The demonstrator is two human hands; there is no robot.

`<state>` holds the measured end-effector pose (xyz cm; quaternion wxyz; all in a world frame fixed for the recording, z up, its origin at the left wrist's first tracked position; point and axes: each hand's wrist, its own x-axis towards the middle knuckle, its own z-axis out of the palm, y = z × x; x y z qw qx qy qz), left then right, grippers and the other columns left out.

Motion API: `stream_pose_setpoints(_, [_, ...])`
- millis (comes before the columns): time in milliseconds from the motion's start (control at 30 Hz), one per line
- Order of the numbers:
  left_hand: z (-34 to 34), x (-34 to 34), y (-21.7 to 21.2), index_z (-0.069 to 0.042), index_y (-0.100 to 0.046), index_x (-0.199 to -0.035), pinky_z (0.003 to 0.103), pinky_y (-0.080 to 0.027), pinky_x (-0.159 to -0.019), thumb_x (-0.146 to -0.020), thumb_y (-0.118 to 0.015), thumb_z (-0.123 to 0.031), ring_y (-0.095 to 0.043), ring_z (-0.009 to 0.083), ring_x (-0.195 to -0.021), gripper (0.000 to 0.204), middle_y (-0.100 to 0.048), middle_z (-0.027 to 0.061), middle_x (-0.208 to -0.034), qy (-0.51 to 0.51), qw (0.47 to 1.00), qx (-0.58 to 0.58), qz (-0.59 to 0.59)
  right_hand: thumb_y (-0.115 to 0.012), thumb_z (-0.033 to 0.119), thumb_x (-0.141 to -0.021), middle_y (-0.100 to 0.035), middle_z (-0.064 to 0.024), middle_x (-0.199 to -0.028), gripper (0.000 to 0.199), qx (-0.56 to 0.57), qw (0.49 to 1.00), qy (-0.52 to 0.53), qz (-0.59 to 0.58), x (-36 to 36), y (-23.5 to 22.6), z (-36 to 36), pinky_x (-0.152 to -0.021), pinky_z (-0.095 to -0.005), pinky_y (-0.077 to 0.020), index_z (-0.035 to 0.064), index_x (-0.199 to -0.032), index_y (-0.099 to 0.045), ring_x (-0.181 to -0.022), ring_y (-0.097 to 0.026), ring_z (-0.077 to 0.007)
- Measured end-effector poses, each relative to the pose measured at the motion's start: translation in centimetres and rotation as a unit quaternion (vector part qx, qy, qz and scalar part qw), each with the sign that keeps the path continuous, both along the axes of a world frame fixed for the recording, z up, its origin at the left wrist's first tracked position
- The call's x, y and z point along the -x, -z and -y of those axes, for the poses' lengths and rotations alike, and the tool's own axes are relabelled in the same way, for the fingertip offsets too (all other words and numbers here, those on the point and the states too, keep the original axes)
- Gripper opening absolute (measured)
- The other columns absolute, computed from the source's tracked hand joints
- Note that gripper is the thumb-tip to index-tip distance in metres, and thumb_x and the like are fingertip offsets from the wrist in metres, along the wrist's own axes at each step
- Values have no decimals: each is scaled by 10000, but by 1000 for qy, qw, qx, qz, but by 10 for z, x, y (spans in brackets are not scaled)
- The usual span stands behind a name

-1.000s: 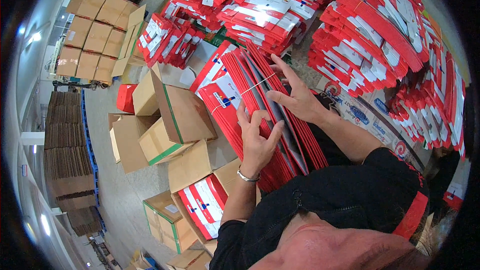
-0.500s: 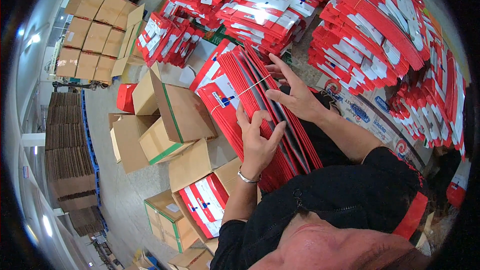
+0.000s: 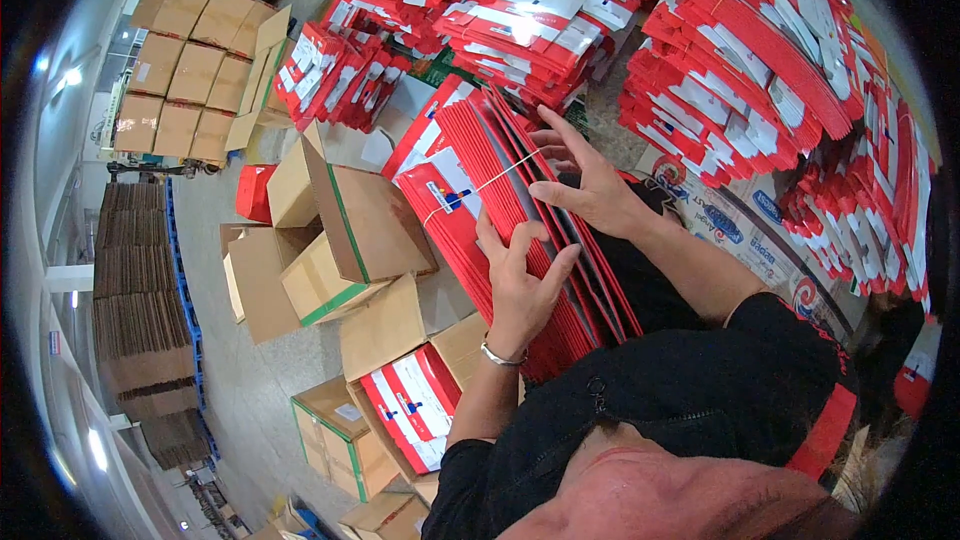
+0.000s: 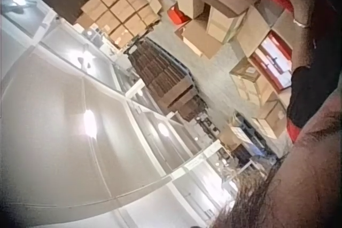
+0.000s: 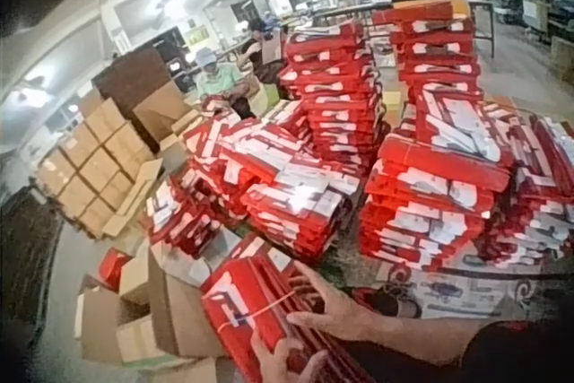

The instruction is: Packing stacks of red and white cardboard packaging into cardboard shipping boxes.

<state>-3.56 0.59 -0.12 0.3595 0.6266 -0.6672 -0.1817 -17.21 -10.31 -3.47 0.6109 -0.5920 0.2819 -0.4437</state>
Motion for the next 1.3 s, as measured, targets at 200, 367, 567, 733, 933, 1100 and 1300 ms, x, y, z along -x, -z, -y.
stream_pose_setpoints(200, [-2, 0, 5, -93, -546, -1001, 524, -286, -1067, -799, -734, -154, -241, 504, -1354, 282, -237, 362, -1427, 3, 1000, 0, -15, -701, 332, -846, -433, -153, -1362, 904, -1, 999, -12, -38, 8, -12, 4, -951, -378, -432, 96, -1516, -142, -1162, -494, -243])
stream_pose_setpoints(367, [-4, 2, 10, -99, -548, -1033, 516, -270, -1083, -823, -691, -103, -245, 500, -1354, 254, -213, 356, -1443, -40, 997, 27, -66, -715, 352, -832, -437, -147, -1367, 921, -15, 999, -19, -38, 14, -9, 9, -946, -375, -431, 101, -1515, -150, -1145, -510, -238])
stream_pose_setpoints(567, [2, 8, -5, -97, -570, -1009, 495, -266, -1096, -799, -709, -105, -258, 483, -1358, 252, -224, 330, -1448, -11, 1000, 14, -24, -740, 420, -796, -440, -137, -1366, 976, -5, 998, -34, -48, 9, -3, 9, -970, -390, -422, 113, -1517, -159, -1165, -498, -234])
stream_pose_setpoints(733, [-3, -5, 13, -96, -580, -997, 499, -283, -1086, -777, -741, -155, -260, 488, -1354, 279, -242, 327, -1438, -14, 1000, 16, -21, -756, 465, -767, -438, -129, -1370, 1013, -26, 999, -32, -30, 8, -3, 9, -998, -407, -411, 135, -1520, -166, -1191, -487, -239])
stream_pose_setpoints(933, [-2, 9, -4, -81, -588, -966, 505, -301, -1070, -759, -756, -171, -272, 510, -1337, 281, -282, 376, -1393, -17, 999, 29, 12, -763, 476, -759, -457, -126, -1353, 1019, -18, 999, -27, -29, 2, 0, 6, -993, -401, -410, 134, -1518, -174, -1189, -490, -236])
stream_pose_setpoints(1100, [-2, 7, -7, -79, -580, -961, 510, -297, -1072, -734, -775, -175, -281, 519, -1327, 314, -287, 392, -1376, -17, 1000, 11, 23, -756, 475, -769, -456, -124, -1354, 1009, -20, 999, -17, -27, 2, -1, 4, -989, -389, -412, 121, -1515, -176, -1188, -490, -231])
stream_pose_setpoints(1300, [-7, -1, 16, -39, -484, -1029, 455, -200, -1128, -685, -716, -64, -300, 424, -1336, 416, -376, 277, -1317, -53, 998, 29, -26, -740, 312, -801, -466, -122, -1336, 932, 38, 999, 6, -1, 8, 7, 10, -977, -365, -420, 97, -1511, -176, -1126, -509, -213])
